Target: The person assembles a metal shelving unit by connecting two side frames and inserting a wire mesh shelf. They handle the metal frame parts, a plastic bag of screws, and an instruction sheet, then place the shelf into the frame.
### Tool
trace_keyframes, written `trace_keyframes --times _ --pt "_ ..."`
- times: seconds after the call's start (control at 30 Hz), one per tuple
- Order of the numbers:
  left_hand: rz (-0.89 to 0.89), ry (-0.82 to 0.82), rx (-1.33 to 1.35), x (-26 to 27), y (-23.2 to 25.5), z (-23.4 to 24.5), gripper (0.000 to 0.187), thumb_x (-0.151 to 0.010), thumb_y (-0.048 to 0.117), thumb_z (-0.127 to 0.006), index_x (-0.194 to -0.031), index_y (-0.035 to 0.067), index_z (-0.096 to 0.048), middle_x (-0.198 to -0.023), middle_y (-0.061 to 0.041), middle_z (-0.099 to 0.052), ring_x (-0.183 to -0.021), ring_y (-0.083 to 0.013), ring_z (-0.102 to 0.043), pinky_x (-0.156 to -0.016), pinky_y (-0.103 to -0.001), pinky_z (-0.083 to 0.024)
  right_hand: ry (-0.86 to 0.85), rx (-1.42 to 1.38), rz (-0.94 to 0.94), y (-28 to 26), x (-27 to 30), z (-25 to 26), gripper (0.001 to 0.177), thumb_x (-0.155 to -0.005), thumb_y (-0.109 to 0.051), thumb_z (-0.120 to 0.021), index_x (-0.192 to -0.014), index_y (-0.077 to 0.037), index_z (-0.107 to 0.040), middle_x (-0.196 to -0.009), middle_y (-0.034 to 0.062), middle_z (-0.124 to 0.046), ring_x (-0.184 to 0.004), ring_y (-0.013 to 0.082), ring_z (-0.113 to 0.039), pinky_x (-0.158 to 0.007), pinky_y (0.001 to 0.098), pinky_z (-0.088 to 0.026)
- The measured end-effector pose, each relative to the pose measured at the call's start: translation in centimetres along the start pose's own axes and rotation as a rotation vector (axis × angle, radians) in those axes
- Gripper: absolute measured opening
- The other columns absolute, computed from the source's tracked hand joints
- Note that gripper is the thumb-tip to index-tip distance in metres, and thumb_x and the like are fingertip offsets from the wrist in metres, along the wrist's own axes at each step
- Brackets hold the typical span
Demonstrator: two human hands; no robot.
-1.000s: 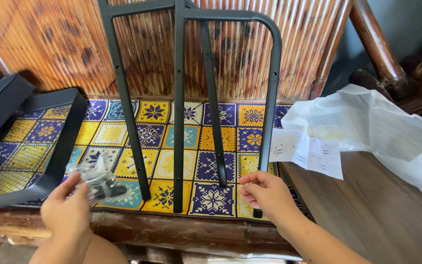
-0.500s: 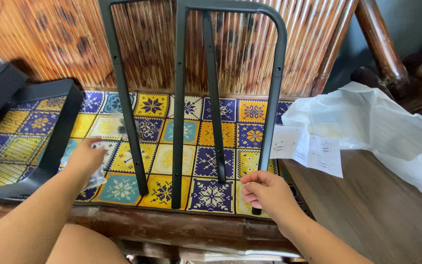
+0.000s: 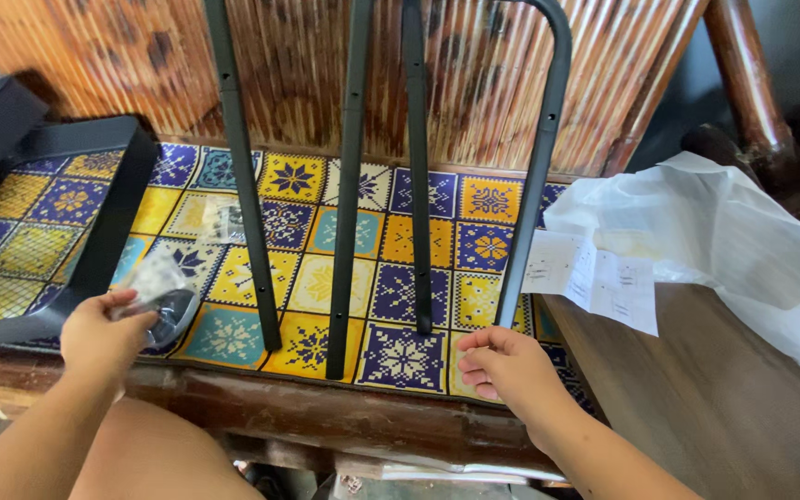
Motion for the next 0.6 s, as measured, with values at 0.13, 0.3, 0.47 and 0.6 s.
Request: trace_keyframes --times 0.13,0.3,0.47,0.6 --pt "0.092 -0.091 0.343 -0.2 -0.8 0.8 0.044 -0.087 -0.005 -0.068 -0.13 -0.001 -0.06 -0.121 -0.016 -0.064 -0.091 -0.0222 -0.069 -0.072 -0.035 -0.062 0.011 0.073 -0.04 0.1 0.2 -0.7 0.018 -0.09 -0.01 -0.063 -0.106 -0.005 -0.072 -0.084 0.0023 -0.07 -0.077 0.0115 -0.066 -0.072 0.0265 -0.055" --pt "0.111 -0.084 0.394 0.1 1.0 2.0 0.044 -0.085 -0.009 -0.053 -0.127 -0.001 -0.062 -0.124 -0.017 -0.067 -0.095 -0.0218 -0.074 -0.073 -0.038 -0.06 0.016 0.091 -0.066 0.1 0.4 -0.9 0.018 -0.091 -0.011 -0.063 -0.106 -0.007 -0.072 -0.085 0.0017 -0.071 -0.078 0.012 -0.067 -0.073 0.0268 -0.055" --pt "-0.317 0.089 -0.473 2.9 7.3 1.7 0.024 -0.095 0.018 -0.068 -0.116 0.012 -0.077 -0.127 -0.018 -0.069 -0.108 -0.0334 -0.066 -0.088 -0.054 -0.053 0.017 0.06 -0.07 0.2 0.2 -0.2 0.018 -0.091 -0.011 -0.063 -0.106 -0.006 -0.072 -0.085 0.0017 -0.071 -0.077 0.011 -0.066 -0.073 0.0265 -0.055" --pt "-0.405 -0.035 -0.75 0.1 9.0 -2.7 0.024 -0.091 0.033 -0.075 -0.114 0.03 -0.082 -0.131 -0.012 -0.067 -0.117 -0.0332 -0.062 -0.093 -0.055 -0.049 0.013 0.008 -0.053 -0.7 -0.1 -0.3 0.018 -0.092 -0.012 -0.064 -0.106 -0.005 -0.072 -0.085 0.0022 -0.07 -0.076 0.0115 -0.065 -0.071 0.0279 -0.054"
Point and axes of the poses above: each hand's wrist, its own x-axis away from the middle knuckle, its own z-axis out of the back of the hand, y = z × x, the point moved 4 cm from there along -x, towards the middle knuckle
